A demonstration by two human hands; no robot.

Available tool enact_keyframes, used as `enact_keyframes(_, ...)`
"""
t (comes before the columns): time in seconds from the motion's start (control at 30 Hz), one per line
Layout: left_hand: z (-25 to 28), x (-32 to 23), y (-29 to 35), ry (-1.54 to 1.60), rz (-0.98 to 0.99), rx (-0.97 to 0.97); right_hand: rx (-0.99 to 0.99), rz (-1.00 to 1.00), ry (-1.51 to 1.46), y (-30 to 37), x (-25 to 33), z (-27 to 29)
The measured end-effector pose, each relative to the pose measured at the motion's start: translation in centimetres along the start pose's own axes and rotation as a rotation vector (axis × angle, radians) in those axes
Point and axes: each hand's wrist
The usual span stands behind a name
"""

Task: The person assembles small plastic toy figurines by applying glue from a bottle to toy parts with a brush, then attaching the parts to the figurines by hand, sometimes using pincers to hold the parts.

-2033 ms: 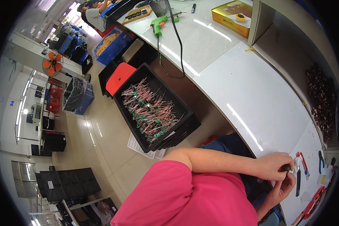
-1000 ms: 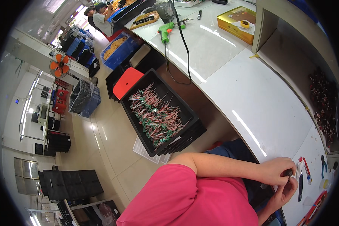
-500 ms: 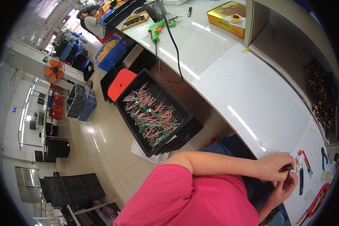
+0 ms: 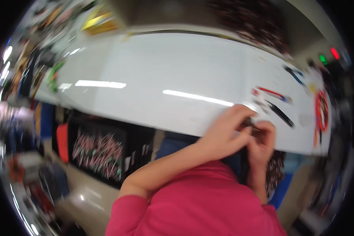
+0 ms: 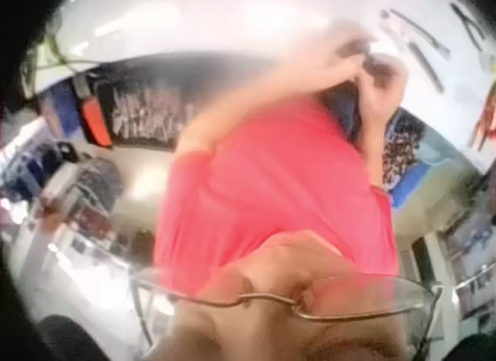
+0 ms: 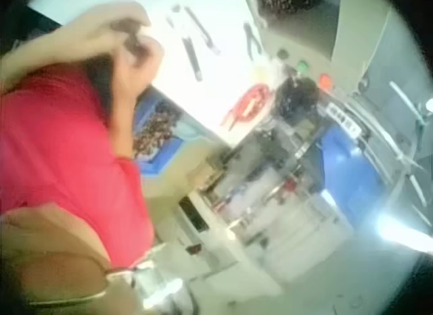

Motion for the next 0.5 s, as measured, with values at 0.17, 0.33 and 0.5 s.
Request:
enact_keyframes(0.17,-0.5,-0.7,-0.3,0.101,0.107,0.086,-0.080,-0.001,0.121,-0.5,1.6,-0.3)
enact_keyframes(0.33,-0.9,-0.4,-0.8,0.115,0.145,0.126,-0.056,0.025,0.202,-0.5,1.4,0.4)
enact_keyframes(0.5,-0.6,-1.2,-1.0,0.044,0.200,0.126,0.006,0.106,0.290,-0.7,1.5,0.4)
Point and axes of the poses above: each hand's wrist, its own y-axis away from the middle knuckle, its own z-axis out of the back of the hand, x = y × z, and after that the axes turned 2 degrees about x, right-handed
